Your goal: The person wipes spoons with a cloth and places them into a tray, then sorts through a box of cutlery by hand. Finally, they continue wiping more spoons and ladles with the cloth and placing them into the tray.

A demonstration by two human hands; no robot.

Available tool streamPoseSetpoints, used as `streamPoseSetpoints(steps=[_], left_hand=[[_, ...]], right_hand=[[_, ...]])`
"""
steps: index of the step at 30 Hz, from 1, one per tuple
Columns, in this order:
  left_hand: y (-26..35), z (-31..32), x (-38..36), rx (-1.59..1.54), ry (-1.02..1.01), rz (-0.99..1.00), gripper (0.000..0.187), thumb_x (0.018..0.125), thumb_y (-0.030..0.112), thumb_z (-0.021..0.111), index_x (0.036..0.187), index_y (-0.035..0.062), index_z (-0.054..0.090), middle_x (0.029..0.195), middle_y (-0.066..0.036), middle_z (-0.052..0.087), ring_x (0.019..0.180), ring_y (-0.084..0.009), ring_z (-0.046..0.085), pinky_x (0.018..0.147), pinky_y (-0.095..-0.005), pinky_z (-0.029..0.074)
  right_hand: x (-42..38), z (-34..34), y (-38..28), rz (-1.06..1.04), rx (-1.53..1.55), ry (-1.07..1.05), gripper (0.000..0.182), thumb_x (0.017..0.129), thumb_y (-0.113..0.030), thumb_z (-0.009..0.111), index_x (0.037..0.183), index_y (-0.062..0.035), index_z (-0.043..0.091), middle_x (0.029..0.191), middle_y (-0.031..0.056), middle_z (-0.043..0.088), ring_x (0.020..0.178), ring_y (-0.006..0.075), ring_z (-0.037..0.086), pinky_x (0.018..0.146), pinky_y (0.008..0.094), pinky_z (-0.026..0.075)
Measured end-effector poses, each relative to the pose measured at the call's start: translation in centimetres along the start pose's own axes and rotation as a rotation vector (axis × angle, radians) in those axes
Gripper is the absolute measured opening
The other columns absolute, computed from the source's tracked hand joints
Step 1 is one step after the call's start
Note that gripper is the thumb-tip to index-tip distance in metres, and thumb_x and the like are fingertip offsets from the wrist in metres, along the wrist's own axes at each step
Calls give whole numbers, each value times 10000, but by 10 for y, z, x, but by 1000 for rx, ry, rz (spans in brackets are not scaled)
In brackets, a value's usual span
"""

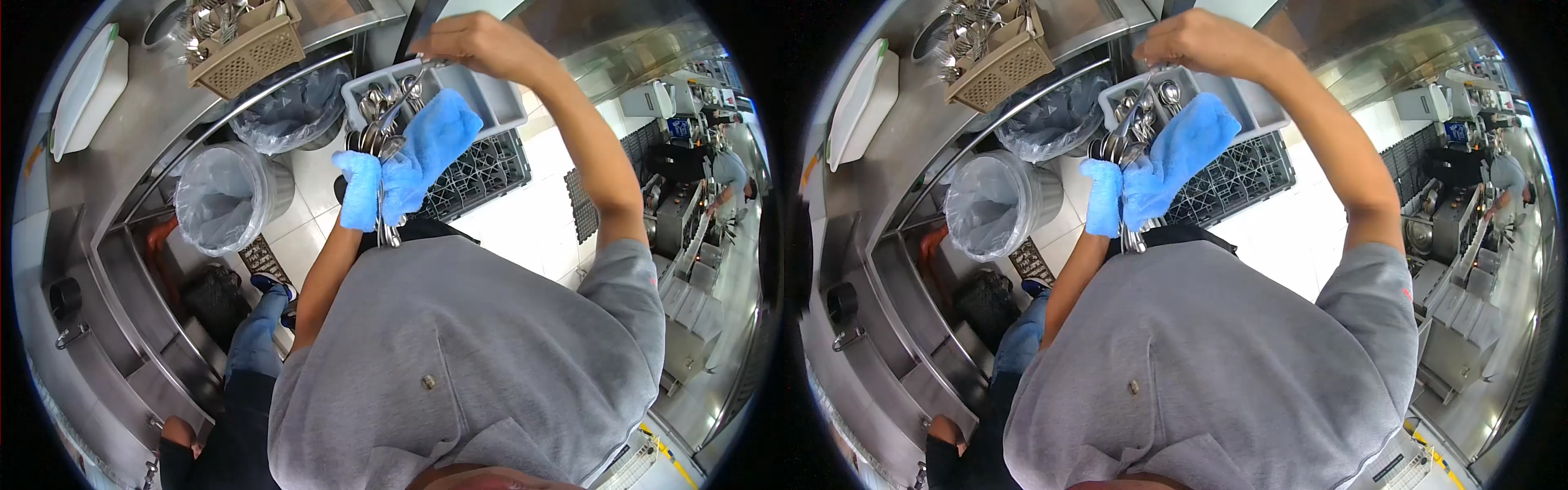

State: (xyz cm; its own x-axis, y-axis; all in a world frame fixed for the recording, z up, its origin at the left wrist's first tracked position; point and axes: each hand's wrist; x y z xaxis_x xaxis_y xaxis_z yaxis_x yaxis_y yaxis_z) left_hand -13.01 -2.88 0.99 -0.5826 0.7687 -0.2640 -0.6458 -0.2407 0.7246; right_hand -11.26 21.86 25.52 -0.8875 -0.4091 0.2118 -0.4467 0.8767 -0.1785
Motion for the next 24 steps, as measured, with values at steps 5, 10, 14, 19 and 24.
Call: streamPoseSetpoints(steps=[5,10,14,19,24], left_hand=[[1,-4,-11,42,34,55,521,882,222,488,1307,25,260,1167,-144,445,1072,-222,460,916,-335,389],[15,1,-14,80,46,131,560,879,224,490,1331,27,226,1189,-152,427,1095,-227,444,941,-340,373],[24,12,-1,173,76,250,593,876,226,492,1351,28,198,1206,-158,413,1114,-231,432,961,-345,361],[4,11,29,525,230,541,634,873,227,495,1375,29,164,1227,-166,395,1138,-236,417,985,-350,345],[-27,-33,31,517,215,438,579,874,185,508,1344,7,222,1229,-178,394,1121,-246,433,948,-338,378]], right_hand=[[27,-13,-24,-226,-96,3,273,650,-19,591,923,-14,592,799,81,561,749,240,571,605,337,494],[37,33,-23,-430,-216,97,215,721,-97,543,930,-50,555,750,39,500,738,181,563,523,269,483],[30,78,-22,-447,-209,130,195,727,-104,549,918,-69,558,770,25,488,757,158,550,511,238,478],[39,120,-31,-471,143,35,174,753,-141,570,917,-86,551,833,42,481,881,191,523,600,286,498],[34,153,-31,111,582,155,378,840,-244,588,1171,-74,520,1008,126,552,980,252,536,793,349,460]])
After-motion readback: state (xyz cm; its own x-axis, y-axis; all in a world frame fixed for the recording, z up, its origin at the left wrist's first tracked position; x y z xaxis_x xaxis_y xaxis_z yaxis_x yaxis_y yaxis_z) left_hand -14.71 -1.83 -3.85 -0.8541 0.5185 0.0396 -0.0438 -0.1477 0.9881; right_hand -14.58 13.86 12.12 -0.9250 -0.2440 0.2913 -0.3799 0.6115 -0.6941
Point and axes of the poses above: each hand's wrist, its own x-axis towards the middle knuckle, its own z-axis out of the palm, y = z × x
